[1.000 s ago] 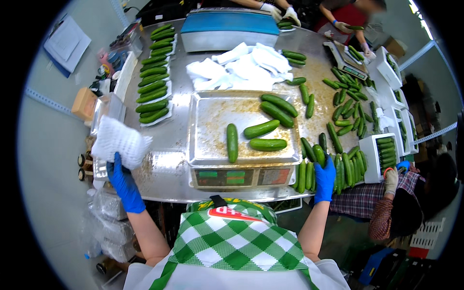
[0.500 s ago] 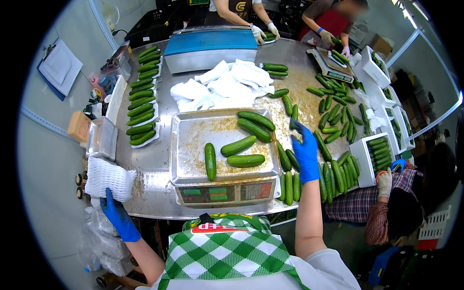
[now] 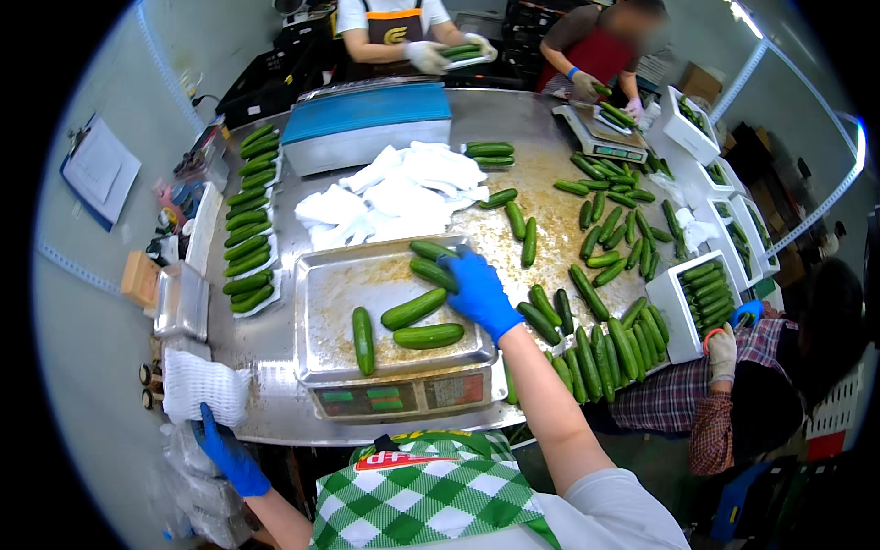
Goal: The person sorts cucumbers by hand on a metal table, places them onto a scale for weighing, and then packages them into containers and crates.
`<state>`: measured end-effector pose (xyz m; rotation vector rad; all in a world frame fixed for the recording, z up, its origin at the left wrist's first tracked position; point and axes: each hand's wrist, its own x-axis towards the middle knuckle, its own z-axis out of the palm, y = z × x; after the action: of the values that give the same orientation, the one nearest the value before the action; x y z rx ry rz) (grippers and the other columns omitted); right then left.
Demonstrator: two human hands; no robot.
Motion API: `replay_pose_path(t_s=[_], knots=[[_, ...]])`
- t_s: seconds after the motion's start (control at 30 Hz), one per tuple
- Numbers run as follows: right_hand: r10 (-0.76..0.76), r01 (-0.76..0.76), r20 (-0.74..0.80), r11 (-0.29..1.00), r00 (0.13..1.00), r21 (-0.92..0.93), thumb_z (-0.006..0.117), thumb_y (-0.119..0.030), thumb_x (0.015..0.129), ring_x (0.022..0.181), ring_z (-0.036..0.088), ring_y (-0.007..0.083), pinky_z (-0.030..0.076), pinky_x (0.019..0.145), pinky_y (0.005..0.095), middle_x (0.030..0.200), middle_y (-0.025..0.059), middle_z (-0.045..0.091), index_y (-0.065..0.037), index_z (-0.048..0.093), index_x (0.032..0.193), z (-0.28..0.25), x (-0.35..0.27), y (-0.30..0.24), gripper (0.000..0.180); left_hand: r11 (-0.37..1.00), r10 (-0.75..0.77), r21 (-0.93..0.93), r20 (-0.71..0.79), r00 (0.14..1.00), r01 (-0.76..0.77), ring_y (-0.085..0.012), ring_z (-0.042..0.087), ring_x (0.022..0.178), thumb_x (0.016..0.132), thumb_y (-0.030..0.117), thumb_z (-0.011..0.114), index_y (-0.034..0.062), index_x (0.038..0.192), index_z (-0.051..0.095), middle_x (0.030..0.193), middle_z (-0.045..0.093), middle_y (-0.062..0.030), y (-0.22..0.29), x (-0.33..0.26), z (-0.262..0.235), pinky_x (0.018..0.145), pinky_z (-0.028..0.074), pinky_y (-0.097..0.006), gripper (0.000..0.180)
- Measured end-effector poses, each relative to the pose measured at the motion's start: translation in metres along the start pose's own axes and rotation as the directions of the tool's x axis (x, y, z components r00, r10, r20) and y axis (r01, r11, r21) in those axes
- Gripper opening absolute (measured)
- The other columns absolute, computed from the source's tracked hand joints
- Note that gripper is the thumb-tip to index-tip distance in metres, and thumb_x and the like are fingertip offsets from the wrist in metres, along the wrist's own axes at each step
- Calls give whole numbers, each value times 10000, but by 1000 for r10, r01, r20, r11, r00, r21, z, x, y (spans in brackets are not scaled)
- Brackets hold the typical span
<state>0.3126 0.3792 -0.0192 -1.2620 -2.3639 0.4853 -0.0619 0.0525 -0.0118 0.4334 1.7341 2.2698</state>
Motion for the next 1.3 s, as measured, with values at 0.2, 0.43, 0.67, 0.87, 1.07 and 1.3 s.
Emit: replay_pose_path(t_s=[0.2,0.43,0.67,0.87,1.07,1.3], knots=[[-141,160,-167,982,976,103,674,-88,659,1119,432,416,321,946,551,1111,254,493,-119,488,1177,16,8,-5,551,999,-49,-9,58,997,50,-255,460,1145,865,134,588,-71,1250,425,1294,435,-173,-34,13,1,996,361,-373,466],[-5,48,-180,970,984,238,661,-93,661,1049,485,400,403,880,473,1185,246,467,-76,509,1134,-44,-30,22,497,976,-120,189,35,992,111,-225,531,943,877,121,573,-83,1159,493,1158,541,-131,63,-86,162,851,424,-338,358],[744,-107,-594,647,307,755,630,-8,696,958,511,248,430,831,343,1064,121,516,-25,464,1124,-142,-197,161,460,986,-29,168,139,990,5,-231,525,973,885,143,560,-76,1164,499,1168,535,-135,29,-63,165,878,415,-347,360],[749,171,-630,661,-204,731,599,-4,766,941,522,190,447,816,307,1073,92,515,-18,434,1160,-195,-283,195,427,982,-8,189,151,989,-21,-236,520,998,893,163,549,-70,1167,504,1177,530,-139,16,-62,168,900,406,-354,363],[901,675,-433,318,3,666,569,-13,798,929,565,197,480,787,347,1050,98,562,-59,462,1167,-176,-281,226,387,982,14,183,164,986,-44,-241,514,1023,900,182,538,-64,1171,509,1185,525,-143,19,-73,176,923,398,-362,367],[874,646,-59,-309,482,698,570,-34,808,1005,576,247,474,866,375,1124,124,569,-51,475,1184,-148,-196,178,388,976,72,197,97,993,-90,-247,508,1053,909,205,525,-57,1176,515,1195,519,-148,33,-66,141,949,388,-371,374]])
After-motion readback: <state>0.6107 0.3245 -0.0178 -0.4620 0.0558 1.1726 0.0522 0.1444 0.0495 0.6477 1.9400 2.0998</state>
